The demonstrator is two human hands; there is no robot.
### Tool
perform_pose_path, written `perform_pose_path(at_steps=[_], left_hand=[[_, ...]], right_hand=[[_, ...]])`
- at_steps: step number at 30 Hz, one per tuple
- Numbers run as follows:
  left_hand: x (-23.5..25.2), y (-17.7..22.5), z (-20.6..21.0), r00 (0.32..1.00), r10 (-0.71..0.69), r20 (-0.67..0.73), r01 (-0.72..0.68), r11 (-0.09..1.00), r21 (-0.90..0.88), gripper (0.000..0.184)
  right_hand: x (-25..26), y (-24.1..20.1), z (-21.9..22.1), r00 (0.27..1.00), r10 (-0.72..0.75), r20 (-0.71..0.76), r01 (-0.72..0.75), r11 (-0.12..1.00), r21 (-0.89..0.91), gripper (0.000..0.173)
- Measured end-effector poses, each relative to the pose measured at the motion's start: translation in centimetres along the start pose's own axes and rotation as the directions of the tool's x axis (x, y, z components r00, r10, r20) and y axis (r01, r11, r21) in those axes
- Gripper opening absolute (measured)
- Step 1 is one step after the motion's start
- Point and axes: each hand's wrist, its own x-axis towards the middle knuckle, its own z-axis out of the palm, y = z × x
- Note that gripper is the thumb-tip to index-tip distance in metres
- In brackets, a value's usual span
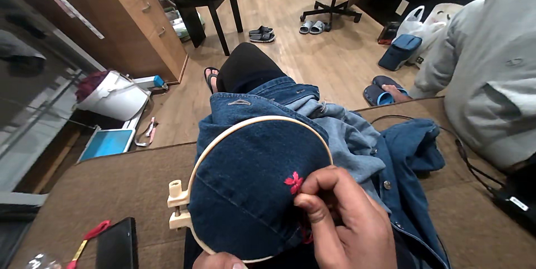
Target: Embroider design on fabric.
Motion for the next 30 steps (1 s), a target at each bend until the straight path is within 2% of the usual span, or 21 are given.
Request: perform_pose_path(at_steps=[6, 10, 13, 18, 24, 30], left_hand=[[1.6, -1.9, -1.3, 0.984, 0.134, 0.113, -0.122, 0.986, -0.112, 0.034], [1.8, -1.4, -0.6, 0.994, 0.055, 0.093, -0.037, 0.980, -0.193, 0.032], [1.9, -1.7, -0.9, 0.990, 0.083, 0.115, -0.060, 0.980, -0.189, 0.034], [1.6, -0.9, -0.2, 0.996, 0.060, 0.069, -0.055, 0.995, -0.078, 0.030], [1.3, -0.6, -0.1, 0.996, 0.058, 0.064, -0.056, 0.998, -0.035, 0.030], [1.8, -0.5, -0.2, 0.995, 0.022, 0.095, -0.011, 0.994, -0.109, 0.031]], right_hand=[[-0.2, -0.5, -1.2, 0.992, 0.062, 0.106, -0.059, 0.998, -0.026, 0.021], [-0.1, -0.1, -1.4, 0.994, 0.040, 0.107, -0.035, 0.998, -0.049, 0.014], [0.0, 0.3, -1.2, 0.996, 0.024, 0.090, -0.018, 0.998, -0.057, 0.011], [0.0, 1.2, -0.4, 0.999, -0.030, 0.020, 0.031, 0.996, -0.084, 0.016], [0.2, 1.3, 0.1, 0.999, -0.050, -0.013, 0.049, 0.997, -0.065, 0.019], [0.3, 1.2, -0.1, 0.999, -0.038, 0.020, 0.039, 0.997, -0.061, 0.019]])
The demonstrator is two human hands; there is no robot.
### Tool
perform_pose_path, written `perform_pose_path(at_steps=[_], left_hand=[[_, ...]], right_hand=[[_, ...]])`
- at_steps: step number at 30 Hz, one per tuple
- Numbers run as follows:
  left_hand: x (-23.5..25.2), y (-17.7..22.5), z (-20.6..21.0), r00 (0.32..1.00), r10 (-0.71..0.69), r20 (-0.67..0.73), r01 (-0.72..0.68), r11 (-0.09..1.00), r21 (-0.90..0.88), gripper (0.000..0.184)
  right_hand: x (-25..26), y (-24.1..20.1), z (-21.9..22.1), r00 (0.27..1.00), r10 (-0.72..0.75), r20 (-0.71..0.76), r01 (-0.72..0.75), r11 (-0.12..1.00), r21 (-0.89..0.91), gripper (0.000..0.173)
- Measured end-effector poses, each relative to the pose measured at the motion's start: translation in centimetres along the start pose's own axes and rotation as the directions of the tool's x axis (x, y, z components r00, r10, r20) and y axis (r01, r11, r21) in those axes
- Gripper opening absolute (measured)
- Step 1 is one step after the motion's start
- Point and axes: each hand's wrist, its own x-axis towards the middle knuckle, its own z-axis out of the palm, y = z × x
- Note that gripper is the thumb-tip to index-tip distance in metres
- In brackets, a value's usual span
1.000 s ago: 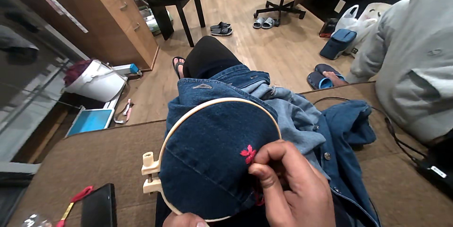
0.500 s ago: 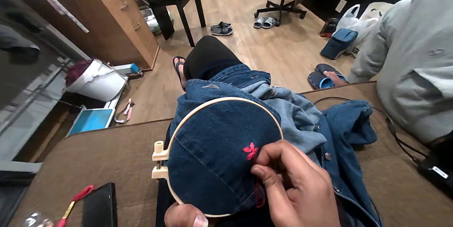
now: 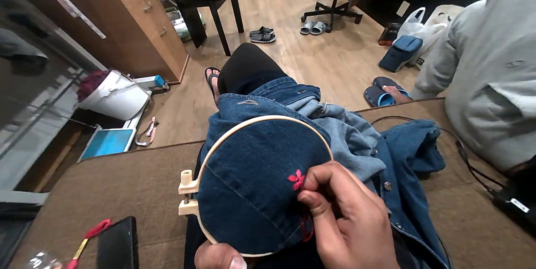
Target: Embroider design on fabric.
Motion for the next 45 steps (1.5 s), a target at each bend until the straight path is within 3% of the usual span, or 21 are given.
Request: perform_pose_path(at_steps=[11, 26, 29, 38, 43, 45], left_hand=[[-0.4, -1.4, -1.3, 0.994, 0.099, 0.045, -0.099, 0.995, -0.014, 0.034], [-0.5, -1.2, -1.2, 0.997, 0.070, 0.032, -0.069, 0.997, -0.033, 0.034], [-0.8, 0.2, 0.0, 1.000, 0.018, -0.020, -0.017, 0.998, 0.059, 0.033], [-1.8, 0.6, 0.4, 0.996, -0.031, -0.081, 0.041, 0.992, 0.123, 0.033], [-2.3, 0.1, 0.1, 0.994, -0.052, -0.097, 0.068, 0.983, 0.169, 0.032], [-2.4, 0.1, 0.5, 0.982, -0.088, -0.170, 0.133, 0.953, 0.272, 0.030]], right_hand=[[-0.2, -1.0, -1.3, 0.995, 0.029, 0.093, -0.022, 0.997, -0.079, 0.009], [-0.3, -0.9, -0.7, 0.999, 0.013, 0.032, -0.011, 0.997, -0.073, 0.011], [-0.4, -1.0, -0.5, 1.000, 0.012, 0.005, -0.011, 0.997, -0.077, 0.015], [0.1, -1.1, -0.7, 0.996, 0.090, 0.010, -0.089, 0.956, 0.279, 0.023], [1.5, -0.9, -2.7, 0.989, 0.021, 0.146, -0.038, 0.992, 0.117, 0.026], [2.1, -0.8, -3.0, 0.984, -0.001, 0.176, -0.003, 1.000, 0.019, 0.024]])
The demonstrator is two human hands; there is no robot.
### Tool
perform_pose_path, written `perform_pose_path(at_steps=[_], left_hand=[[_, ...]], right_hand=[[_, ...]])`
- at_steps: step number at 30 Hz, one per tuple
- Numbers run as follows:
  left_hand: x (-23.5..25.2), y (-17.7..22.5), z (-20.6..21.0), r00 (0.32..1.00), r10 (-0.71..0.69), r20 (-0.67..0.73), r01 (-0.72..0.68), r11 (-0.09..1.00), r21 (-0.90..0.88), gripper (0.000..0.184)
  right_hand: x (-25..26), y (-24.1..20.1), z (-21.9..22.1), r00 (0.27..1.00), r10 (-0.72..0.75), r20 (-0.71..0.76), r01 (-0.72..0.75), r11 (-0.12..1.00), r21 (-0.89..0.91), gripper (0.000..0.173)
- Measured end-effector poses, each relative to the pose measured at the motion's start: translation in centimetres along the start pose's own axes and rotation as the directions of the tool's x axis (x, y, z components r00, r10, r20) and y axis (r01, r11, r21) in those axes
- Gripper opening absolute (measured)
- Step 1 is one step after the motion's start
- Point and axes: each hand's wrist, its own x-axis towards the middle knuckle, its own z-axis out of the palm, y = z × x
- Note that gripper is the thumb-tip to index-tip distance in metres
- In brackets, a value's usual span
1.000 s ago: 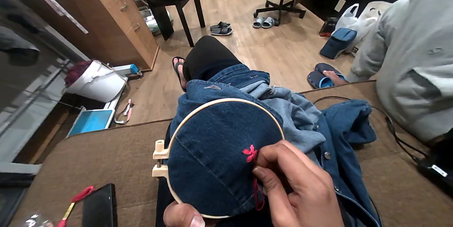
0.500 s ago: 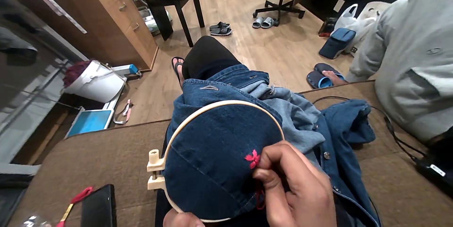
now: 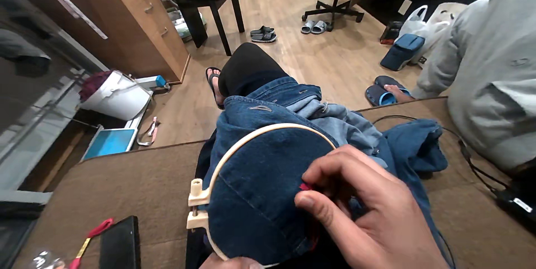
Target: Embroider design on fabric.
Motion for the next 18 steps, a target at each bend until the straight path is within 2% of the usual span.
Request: perform_pose_path(at_steps=[2, 4, 7, 10, 13, 15, 18], left_hand=[[0.5, -0.3, 0.3, 0.999, 0.034, -0.033, -0.025, 0.968, 0.250, 0.027], [1.2, -0.6, 0.5, 0.993, 0.110, -0.032, -0.089, 0.916, 0.392, 0.026], [1.5, -0.7, 0.8, 0.987, 0.152, -0.046, -0.118, 0.898, 0.424, 0.028], [1.6, -0.7, 0.5, 0.992, 0.125, -0.006, -0.113, 0.912, 0.394, 0.027], [1.1, -0.9, 0.0, 0.996, 0.093, -0.005, -0.084, 0.922, 0.377, 0.029], [0.8, -0.5, 0.3, 0.997, 0.005, -0.077, 0.021, 0.940, 0.339, 0.029], [1.0, -0.2, 0.5, 0.997, -0.018, -0.073, 0.037, 0.960, 0.278, 0.029]], right_hand=[[0.5, 0.3, -0.2, 0.999, -0.022, 0.024, 0.024, 0.993, -0.111, 0.021], [0.9, 0.3, -0.2, 0.998, -0.061, 0.025, 0.065, 0.979, -0.191, 0.023], [0.8, 0.2, 0.4, 0.985, -0.169, -0.035, 0.150, 0.940, -0.307, 0.028], [0.5, 0.8, 1.9, 0.944, -0.315, -0.095, 0.255, 0.883, -0.395, 0.032], [0.7, 1.3, 2.0, 0.953, -0.280, -0.115, 0.244, 0.935, -0.257, 0.034], [1.1, 1.3, 0.8, 0.989, -0.138, -0.059, 0.136, 0.990, -0.041, 0.032], [2.1, 0.9, -0.9, 0.998, 0.054, 0.039, -0.062, 0.965, 0.255, 0.022]])
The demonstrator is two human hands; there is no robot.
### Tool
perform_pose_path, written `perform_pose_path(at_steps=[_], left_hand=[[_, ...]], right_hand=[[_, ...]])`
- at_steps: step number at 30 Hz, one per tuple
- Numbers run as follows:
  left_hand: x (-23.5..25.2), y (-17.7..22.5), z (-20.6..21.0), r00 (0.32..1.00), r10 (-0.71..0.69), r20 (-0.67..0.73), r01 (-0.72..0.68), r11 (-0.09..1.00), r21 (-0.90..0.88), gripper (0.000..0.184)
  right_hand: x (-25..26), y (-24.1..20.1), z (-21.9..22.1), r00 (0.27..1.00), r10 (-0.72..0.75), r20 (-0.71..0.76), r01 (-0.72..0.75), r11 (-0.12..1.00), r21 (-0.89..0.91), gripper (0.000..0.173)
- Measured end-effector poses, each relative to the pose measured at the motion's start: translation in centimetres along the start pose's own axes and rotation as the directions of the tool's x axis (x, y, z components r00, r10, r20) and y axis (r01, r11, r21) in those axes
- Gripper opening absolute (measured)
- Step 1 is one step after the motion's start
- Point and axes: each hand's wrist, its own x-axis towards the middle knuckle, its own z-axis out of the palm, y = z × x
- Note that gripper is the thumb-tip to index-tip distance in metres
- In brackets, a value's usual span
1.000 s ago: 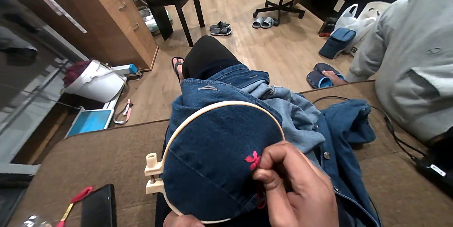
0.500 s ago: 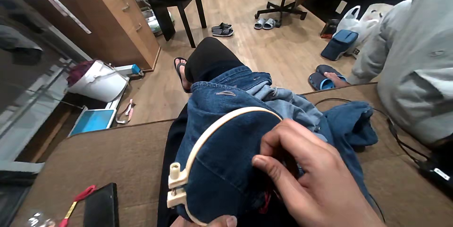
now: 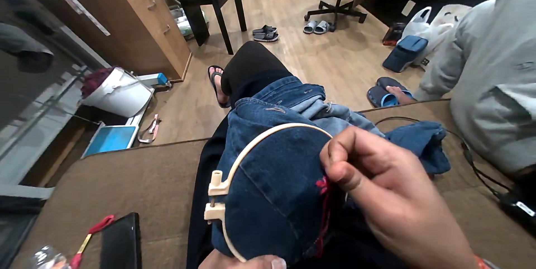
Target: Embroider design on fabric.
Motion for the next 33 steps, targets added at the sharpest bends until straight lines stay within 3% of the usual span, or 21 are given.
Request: perform_pose_path(at_steps=[4, 7, 10, 14, 17, 20, 22, 25, 28, 33], left_hand=[[0.2, 0.3, 0.1, 1.000, 0.010, 0.013, -0.008, 0.991, -0.132, 0.032], [0.2, 0.3, 0.1, 1.000, 0.019, 0.006, -0.017, 0.965, -0.263, 0.032], [0.5, 0.0, -0.1, 0.997, 0.058, 0.042, -0.042, 0.950, -0.309, 0.032], [0.7, -0.3, -0.1, 0.993, 0.098, 0.057, -0.076, 0.947, -0.311, 0.033], [0.8, -0.2, -0.2, 0.992, 0.109, 0.069, -0.080, 0.940, -0.331, 0.034], [0.6, -0.1, -0.2, 0.992, 0.111, 0.057, -0.087, 0.940, -0.329, 0.036], [0.4, 0.0, -0.3, 0.994, 0.096, 0.059, -0.072, 0.945, -0.319, 0.036], [0.5, 0.1, -0.2, 0.995, 0.087, 0.057, -0.067, 0.955, -0.289, 0.034], [0.4, 0.3, -0.4, 0.994, 0.084, 0.071, -0.065, 0.968, -0.241, 0.033], [-0.2, 0.2, -0.7, 0.994, 0.066, 0.088, -0.040, 0.963, -0.265, 0.034]], right_hand=[[0.9, -0.4, -0.3, 1.000, -0.008, -0.004, 0.008, 0.992, 0.124, 0.020], [1.1, -0.4, -1.4, 0.996, 0.011, 0.086, -0.029, 0.978, 0.208, 0.027], [0.4, 0.1, -1.9, 0.995, 0.014, 0.095, -0.015, 1.000, 0.006, 0.032], [-0.5, 0.4, -0.7, 0.993, -0.098, 0.068, 0.112, 0.958, -0.264, 0.027], [-0.6, 0.3, 0.7, 0.965, -0.258, 0.040, 0.254, 0.891, -0.377, 0.028], [-1.1, 1.0, 2.3, 0.883, -0.470, 0.008, 0.413, 0.768, -0.489, 0.027], [-1.0, 1.4, 2.5, 0.862, -0.506, -0.001, 0.449, 0.766, -0.459, 0.026], [-0.2, 0.9, 1.4, 0.950, -0.312, -0.026, 0.298, 0.928, -0.225, 0.029], [0.2, 0.4, 1.0, 0.981, -0.192, -0.027, 0.189, 0.977, -0.100, 0.024], [-0.8, 0.5, 2.4, 0.884, -0.467, 0.015, 0.454, 0.852, -0.261, 0.030]])
